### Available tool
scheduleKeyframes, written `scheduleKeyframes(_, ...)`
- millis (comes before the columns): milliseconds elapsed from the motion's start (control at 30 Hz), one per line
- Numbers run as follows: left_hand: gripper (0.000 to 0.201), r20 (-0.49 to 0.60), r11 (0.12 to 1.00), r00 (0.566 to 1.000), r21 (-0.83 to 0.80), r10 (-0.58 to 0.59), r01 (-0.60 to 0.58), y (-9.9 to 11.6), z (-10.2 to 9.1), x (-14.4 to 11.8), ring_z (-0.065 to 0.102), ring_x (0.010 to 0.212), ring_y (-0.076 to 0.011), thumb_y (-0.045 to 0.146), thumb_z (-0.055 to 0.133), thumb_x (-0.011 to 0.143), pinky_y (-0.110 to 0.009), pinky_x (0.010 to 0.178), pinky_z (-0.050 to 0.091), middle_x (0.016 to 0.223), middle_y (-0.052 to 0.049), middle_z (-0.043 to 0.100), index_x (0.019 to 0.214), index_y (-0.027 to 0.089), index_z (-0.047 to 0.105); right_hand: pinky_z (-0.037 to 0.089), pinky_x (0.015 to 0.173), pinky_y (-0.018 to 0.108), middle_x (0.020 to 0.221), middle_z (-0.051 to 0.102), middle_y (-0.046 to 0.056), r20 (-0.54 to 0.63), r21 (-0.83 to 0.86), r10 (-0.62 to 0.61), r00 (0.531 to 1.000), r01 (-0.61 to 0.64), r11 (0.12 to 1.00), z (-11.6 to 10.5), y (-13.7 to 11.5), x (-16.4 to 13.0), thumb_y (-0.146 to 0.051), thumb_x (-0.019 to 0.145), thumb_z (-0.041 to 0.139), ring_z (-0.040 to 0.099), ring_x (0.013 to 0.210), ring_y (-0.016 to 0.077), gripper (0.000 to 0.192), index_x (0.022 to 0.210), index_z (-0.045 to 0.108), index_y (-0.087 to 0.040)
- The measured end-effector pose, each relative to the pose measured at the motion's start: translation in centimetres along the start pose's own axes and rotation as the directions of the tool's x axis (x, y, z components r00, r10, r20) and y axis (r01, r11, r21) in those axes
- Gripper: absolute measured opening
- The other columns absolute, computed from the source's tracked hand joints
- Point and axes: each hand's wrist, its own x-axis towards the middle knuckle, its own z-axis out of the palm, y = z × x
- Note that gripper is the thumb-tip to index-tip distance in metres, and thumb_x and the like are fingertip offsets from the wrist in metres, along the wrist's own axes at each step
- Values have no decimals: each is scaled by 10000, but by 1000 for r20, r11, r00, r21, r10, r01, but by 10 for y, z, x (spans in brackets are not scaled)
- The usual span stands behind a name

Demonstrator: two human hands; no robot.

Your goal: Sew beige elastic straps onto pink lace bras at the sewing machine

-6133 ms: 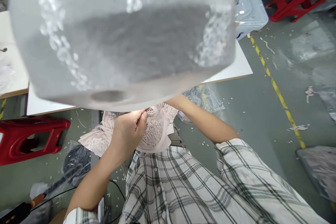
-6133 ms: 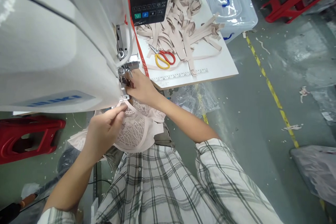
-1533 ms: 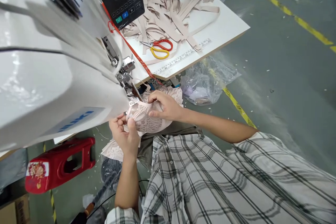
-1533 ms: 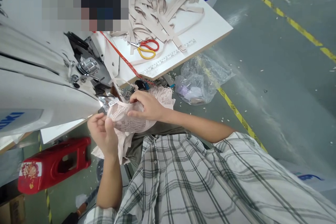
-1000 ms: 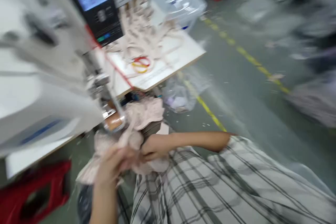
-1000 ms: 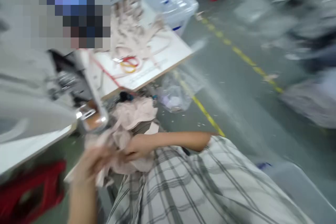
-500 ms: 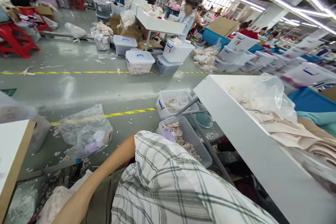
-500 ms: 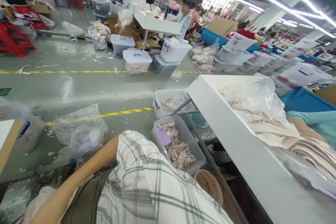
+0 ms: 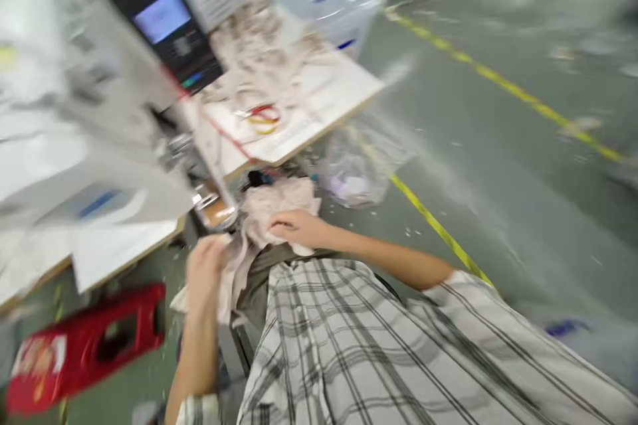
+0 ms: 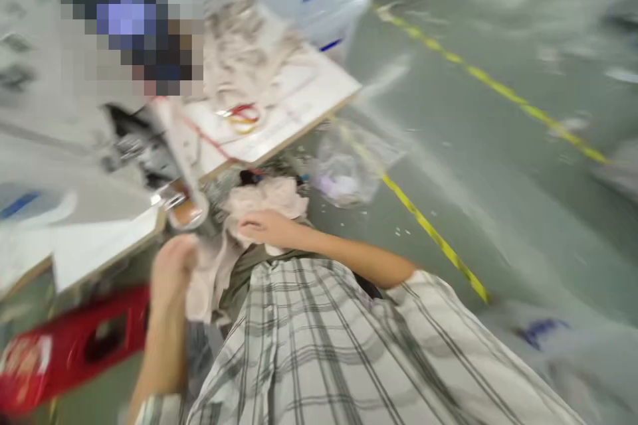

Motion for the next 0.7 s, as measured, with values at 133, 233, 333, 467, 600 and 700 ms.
scheduleKeyframes(133,260,56,985,998,-168,-41,50,-59,-38,-23,577,637,-122,376,583,961,-244,605,468,714,5,649,845,165,680,432,722,259,956,738,37,68,54,-68,995,64,996,27,-23,27,-462,959,555,635,815,150,334,1043,713,-180)
scheduleKeyframes(233,285,77,982,993,-176,84,-70,-62,-35,-22,562,654,-140,411,561,949,-247,593,414,715,0,651,839,182,691,388,683,254,832,718,10,137,-41,-35,990,41,998,35,-41,35,-442,932,604,603,744,134,293,983,724,-180)
scheduleKeyframes(333,271,123,987,981,-75,151,-143,-63,-34,-18,544,621,-151,383,525,960,-261,590,399,684,-4,635,852,193,687,367,686,254,784,704,-2,214,-139,-8,977,38,990,33,-39,43,-377,921,615,596,732,128,220,916,719,-183)
scheduleKeyframes(467,202,-127,982,976,-47,175,-183,-82,-23,-24,631,841,-216,386,630,899,-348,808,484,906,-76,698,933,195,684,385,708,273,798,674,0,78,-106,23,997,-14,994,28,-13,52,-329,887,616,578,753,139,154,841,659,-188)
scheduleKeyframes(600,306,171,700,985,-703,0,123,-103,19,-37,676,936,-269,449,814,733,-419,899,523,940,-88,721,891,204,721,411,628,273,790,560,-9,-329,226,221,918,-150,962,52,0,46,-360,940,525,497,687,134,160,869,534,-217)
scheduleKeyframes(700,468,367,500,928,-816,63,289,-112,47,-36,705,909,-309,549,854,645,-455,843,565,884,-111,739,899,171,743,434,608,281,824,549,3,-372,201,171,912,-100,974,84,-6,32,-357,967,497,504,682,136,133,930,508,-230)
